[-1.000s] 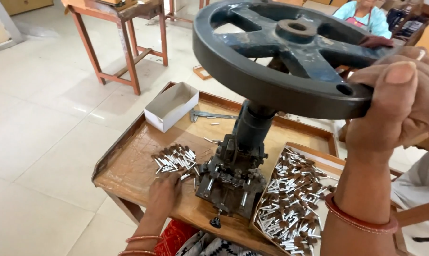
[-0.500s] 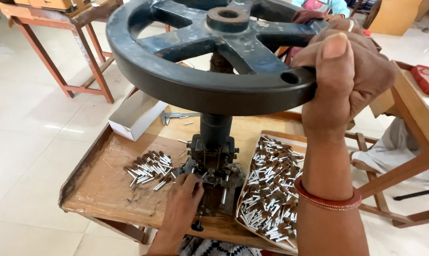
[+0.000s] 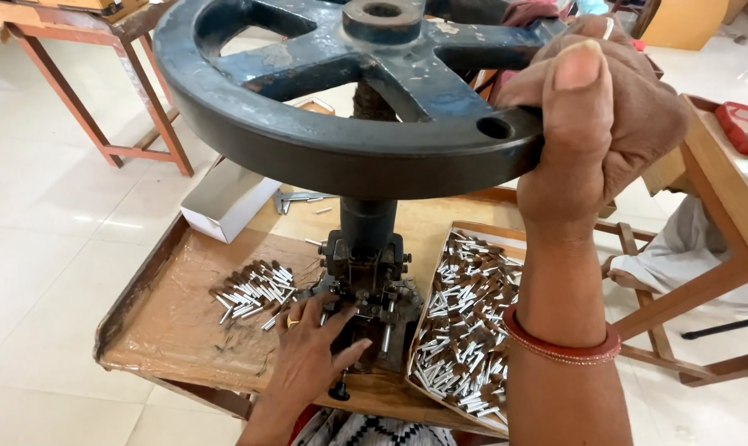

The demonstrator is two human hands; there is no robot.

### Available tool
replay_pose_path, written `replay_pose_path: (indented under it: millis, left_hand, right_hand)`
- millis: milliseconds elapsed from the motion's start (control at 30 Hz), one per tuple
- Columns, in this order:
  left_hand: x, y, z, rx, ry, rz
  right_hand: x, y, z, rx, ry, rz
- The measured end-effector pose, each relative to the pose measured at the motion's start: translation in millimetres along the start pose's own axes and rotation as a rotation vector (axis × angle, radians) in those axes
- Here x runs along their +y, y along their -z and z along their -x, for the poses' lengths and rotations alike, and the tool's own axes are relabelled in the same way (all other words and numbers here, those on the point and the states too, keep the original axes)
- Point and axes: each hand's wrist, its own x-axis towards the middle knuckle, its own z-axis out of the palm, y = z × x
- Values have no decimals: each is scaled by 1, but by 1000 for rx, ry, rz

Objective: Operating a manual press machine to process small metal components.

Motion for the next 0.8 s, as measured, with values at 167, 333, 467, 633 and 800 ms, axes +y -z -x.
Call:
replay_pose_path:
  millis: [167, 333, 467, 633, 800]
  left_hand:
    - [-9, -4, 6, -35, -20, 72]
    - [-6, 2, 3, -37, 28, 105]
    - [7, 4, -5, 93, -73, 80]
    - [15, -8, -9, 87, -3, 7]
    - [19, -70, -5, 105, -75, 76]
  right_hand:
    - [-1, 4, 8, -49, 15, 0]
    - [-62, -40, -1, -164, 56, 506]
    - [-119, -124, -21, -185, 366, 1057]
    - [-54, -31, 0, -214, 294, 701]
    - [0, 15, 9, -109, -17, 144]
